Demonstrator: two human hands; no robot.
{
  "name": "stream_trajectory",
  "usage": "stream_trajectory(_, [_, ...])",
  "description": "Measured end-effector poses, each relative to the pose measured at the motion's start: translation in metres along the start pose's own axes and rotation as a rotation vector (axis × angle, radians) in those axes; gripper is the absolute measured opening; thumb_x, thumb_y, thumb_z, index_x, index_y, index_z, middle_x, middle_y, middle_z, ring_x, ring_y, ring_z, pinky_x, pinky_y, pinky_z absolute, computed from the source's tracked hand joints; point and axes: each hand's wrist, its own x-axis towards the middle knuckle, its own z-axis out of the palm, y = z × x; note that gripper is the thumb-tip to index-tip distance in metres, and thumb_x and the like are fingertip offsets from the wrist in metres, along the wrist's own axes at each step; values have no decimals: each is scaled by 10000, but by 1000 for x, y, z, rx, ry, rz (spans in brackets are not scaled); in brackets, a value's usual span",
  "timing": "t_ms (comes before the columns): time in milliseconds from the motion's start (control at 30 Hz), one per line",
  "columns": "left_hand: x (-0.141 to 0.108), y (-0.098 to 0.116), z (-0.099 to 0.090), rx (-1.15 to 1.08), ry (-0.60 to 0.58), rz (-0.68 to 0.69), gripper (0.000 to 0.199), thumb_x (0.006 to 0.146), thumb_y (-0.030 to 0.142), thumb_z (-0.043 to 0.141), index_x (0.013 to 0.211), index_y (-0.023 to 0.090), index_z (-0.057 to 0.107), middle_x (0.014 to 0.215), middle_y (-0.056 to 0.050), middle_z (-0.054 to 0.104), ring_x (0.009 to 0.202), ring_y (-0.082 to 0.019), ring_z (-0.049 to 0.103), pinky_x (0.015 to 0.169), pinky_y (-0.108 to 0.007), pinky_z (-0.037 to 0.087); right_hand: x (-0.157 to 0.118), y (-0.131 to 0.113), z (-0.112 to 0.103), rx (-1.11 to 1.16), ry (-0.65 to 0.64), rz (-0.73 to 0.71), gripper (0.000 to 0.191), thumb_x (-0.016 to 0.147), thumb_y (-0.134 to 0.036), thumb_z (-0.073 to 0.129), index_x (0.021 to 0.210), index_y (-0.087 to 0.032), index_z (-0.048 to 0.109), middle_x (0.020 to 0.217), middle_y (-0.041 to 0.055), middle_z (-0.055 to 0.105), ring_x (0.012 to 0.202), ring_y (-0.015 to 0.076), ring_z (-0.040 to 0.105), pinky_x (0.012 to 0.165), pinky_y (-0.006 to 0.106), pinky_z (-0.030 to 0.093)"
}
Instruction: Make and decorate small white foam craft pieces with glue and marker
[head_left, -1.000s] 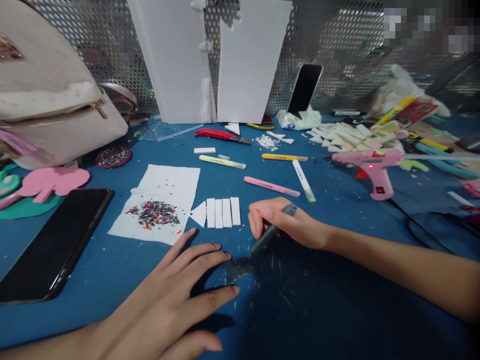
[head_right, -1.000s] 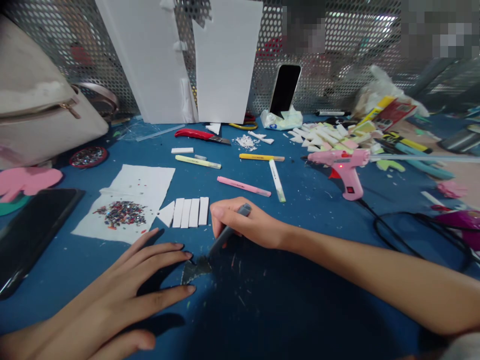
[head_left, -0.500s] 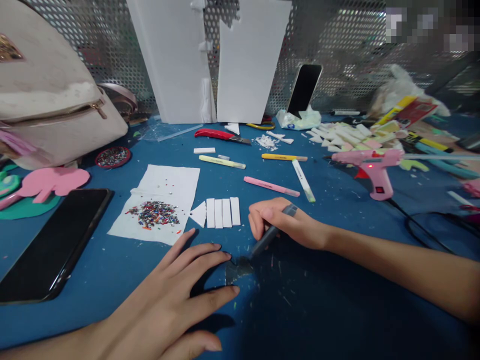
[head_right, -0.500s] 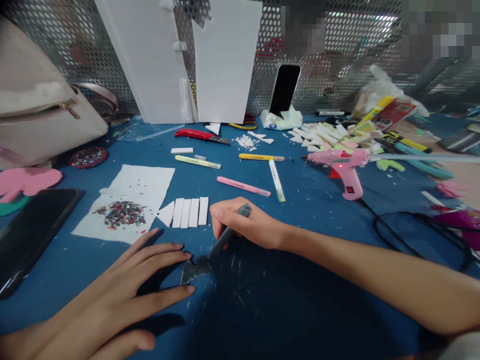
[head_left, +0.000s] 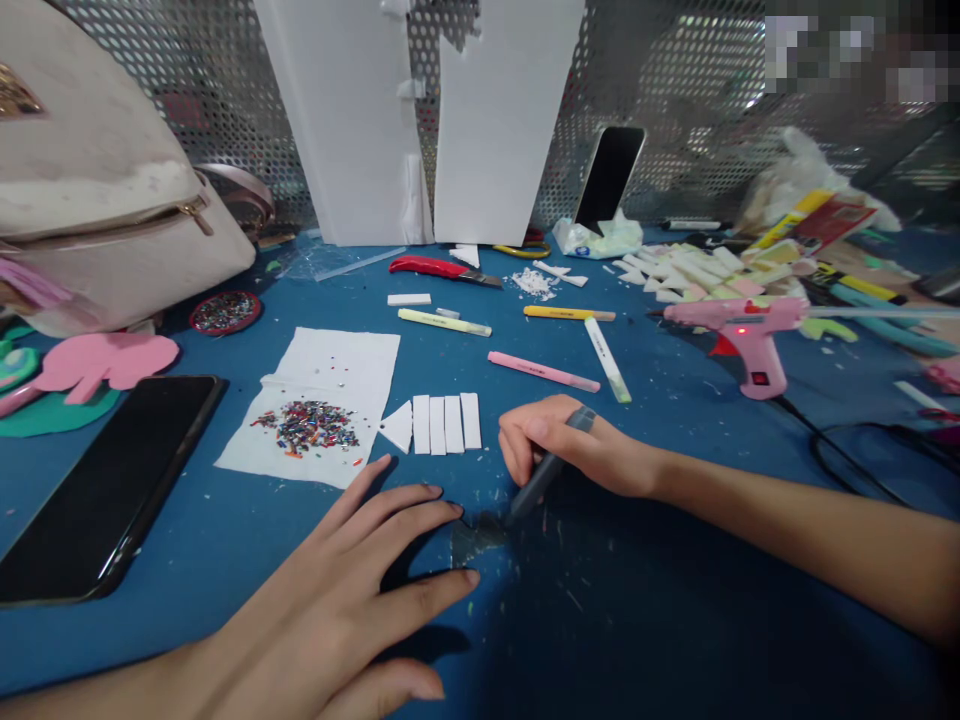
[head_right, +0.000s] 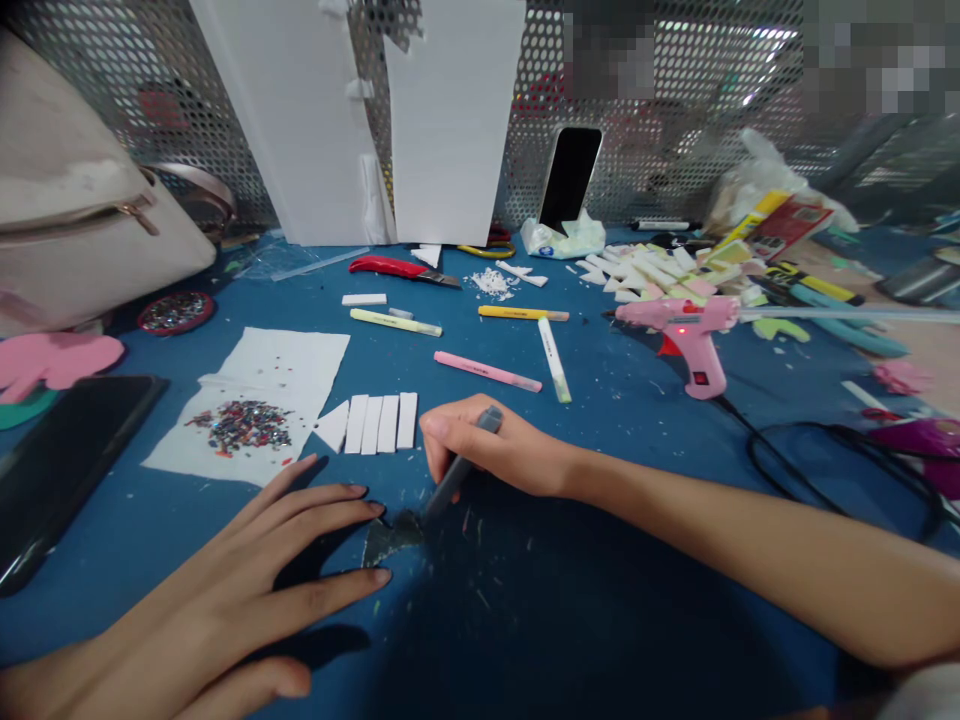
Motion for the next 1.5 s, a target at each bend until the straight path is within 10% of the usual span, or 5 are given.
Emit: stream_trajectory(1500, [2,-2,-1,11,23,8,492,999,610,369,1379,364,563,1424,-48,548,1379,-285,441,1202,-615,166,-5,-8,11,60,-28,-26,444,1034,-405,470,740,-110,624,712,9,559,548,84,597,541,204,478])
